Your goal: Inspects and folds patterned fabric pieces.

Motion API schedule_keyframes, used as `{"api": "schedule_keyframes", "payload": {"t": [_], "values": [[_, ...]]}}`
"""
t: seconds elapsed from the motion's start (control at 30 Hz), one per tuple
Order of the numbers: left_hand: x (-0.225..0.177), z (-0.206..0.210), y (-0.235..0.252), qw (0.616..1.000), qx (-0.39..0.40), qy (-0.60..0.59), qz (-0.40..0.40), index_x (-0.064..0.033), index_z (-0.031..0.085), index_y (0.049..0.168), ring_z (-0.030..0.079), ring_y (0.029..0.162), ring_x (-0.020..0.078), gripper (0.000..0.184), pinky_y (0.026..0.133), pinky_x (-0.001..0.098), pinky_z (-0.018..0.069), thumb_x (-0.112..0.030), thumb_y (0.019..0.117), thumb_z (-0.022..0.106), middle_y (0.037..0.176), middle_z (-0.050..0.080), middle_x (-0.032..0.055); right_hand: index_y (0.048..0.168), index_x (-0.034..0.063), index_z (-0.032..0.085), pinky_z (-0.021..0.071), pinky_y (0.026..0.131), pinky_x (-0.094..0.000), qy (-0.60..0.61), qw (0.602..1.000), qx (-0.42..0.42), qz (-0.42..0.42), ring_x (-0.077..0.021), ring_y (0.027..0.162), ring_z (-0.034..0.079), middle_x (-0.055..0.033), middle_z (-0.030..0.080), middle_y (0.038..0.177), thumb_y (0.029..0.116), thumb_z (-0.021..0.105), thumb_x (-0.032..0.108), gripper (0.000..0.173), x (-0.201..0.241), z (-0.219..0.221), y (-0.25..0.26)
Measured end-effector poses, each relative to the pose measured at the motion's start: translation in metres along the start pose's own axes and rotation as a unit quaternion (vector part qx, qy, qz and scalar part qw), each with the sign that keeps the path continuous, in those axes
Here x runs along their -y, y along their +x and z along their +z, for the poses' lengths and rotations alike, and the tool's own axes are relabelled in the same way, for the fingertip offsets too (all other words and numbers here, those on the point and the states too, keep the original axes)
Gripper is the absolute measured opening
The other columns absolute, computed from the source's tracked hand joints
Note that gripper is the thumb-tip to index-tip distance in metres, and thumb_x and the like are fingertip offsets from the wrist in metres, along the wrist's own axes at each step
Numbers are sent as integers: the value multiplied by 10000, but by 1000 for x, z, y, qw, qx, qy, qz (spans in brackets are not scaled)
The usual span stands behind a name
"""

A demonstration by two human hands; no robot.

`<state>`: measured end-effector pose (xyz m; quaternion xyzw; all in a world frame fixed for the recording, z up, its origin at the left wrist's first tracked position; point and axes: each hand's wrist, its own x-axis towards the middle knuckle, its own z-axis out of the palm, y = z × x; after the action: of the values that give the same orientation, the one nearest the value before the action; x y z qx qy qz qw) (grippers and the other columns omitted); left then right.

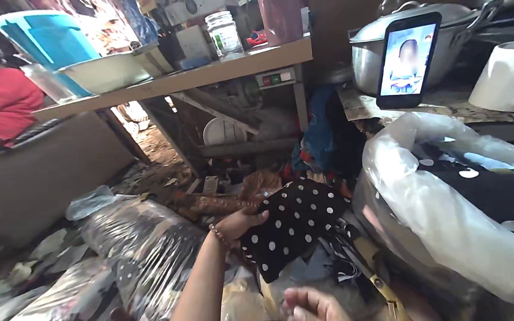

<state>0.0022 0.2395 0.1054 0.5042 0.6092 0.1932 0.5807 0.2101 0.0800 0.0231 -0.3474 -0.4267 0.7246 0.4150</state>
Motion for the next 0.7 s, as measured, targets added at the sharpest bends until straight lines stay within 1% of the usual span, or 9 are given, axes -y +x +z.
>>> {"api": "schedule_keyframes", "payload": {"t": [0.03, 0.1, 0.2, 0.3, 0.37, 0.5, 0.57, 0.63, 0.7], "values": [[-4, 2, -7, 999, 18, -43, 28, -75, 518, 1366, 700, 945, 149, 347, 842, 359, 598, -225, 1054, 546, 1072, 704, 66, 1274, -79, 598, 556, 890, -307, 10, 999, -39, -8, -113, 996, 659, -98, 671, 1152, 1013, 534, 79, 312, 11, 5, 1], [-10, 1, -17, 984, 85, -112, 112, -90, 631, 1141, 734, 854, 128, 222, 789, 333, 627, -236, 1044, 495, 944, 754, 28, 1264, -74, 612, 547, 890, -292, 20, 993, -112, -23, -95, 977, 651, -90, 673, 1122, 1030, 516, 89, 301, 29, 10, 8], [-22, -2, -34, 954, 128, -182, 200, -128, 731, 1012, 745, 837, 135, 284, 775, 333, 633, -390, 985, 624, 913, 768, 52, 1149, -27, 649, 553, 880, -290, 34, 982, -175, -57, -78, 958, 658, -50, 691, 1028, 1062, 488, 191, 285, 41, 8, 24], [-34, 0, -59, 935, 135, -243, 221, -158, 725, 1078, 745, 882, 156, 355, 789, 359, 635, -482, 965, 635, 966, 761, 77, 1205, -38, 632, 535, 958, -293, 37, 986, -140, -88, -103, 1051, 661, -75, 705, 1125, 1111, 340, 308, 462, 56, 0, 40], [-40, 5, -76, 916, 139, -303, 222, -159, 713, 1119, 743, 901, 176, 357, 788, 374, 634, -469, 979, 604, 992, 754, 97, 1181, -15, 635, 532, 970, -303, 62, 990, -84, -94, -114, 1055, 668, -64, 713, 1100, 1118, 234, 389, 573, 69, 0, 43], [-45, 16, -99, 868, 135, -415, 239, -129, 721, 1125, 748, 895, 202, 411, 766, 385, 638, -463, 1027, 504, 988, 751, 125, 1013, 72, 611, 566, 872, -345, 168, 984, 1, -57, -129, 896, 686, -13, 692, 889, 1085, 154, 545, 661, 91, 14, 49], [-44, 18, -107, 847, 129, -446, 259, -115, 723, 1125, 748, 897, 208, 425, 765, 388, 638, -462, 1030, 496, 988, 749, 134, 1052, 129, 622, 581, 806, -342, 193, 976, 58, -78, -119, 874, 693, 6, 708, 894, 1028, 188, 669, 693, 94, 17, 56], [-43, 20, -114, 833, 136, -464, 268, -107, 723, 1137, 747, 913, 217, 452, 778, 397, 637, -475, 1036, 481, 1003, 747, 145, 1101, 163, 651, 598, 776, -326, 204, 965, 113, -118, -103, 868, 703, 8, 720, 924, 879, 466, 816, 714, 101, 15, 61], [-41, 20, -121, 831, 135, -469, 268, -113, 721, 1132, 747, 915, 218, 473, 780, 399, 636, -480, 1051, 434, 1008, 747, 144, 1026, 217, 717, 604, 741, -267, 191, 959, 160, -135, -59, 825, 714, 32, 742, 904, 778, 583, 836, 680, 115, 16, 61]]}}
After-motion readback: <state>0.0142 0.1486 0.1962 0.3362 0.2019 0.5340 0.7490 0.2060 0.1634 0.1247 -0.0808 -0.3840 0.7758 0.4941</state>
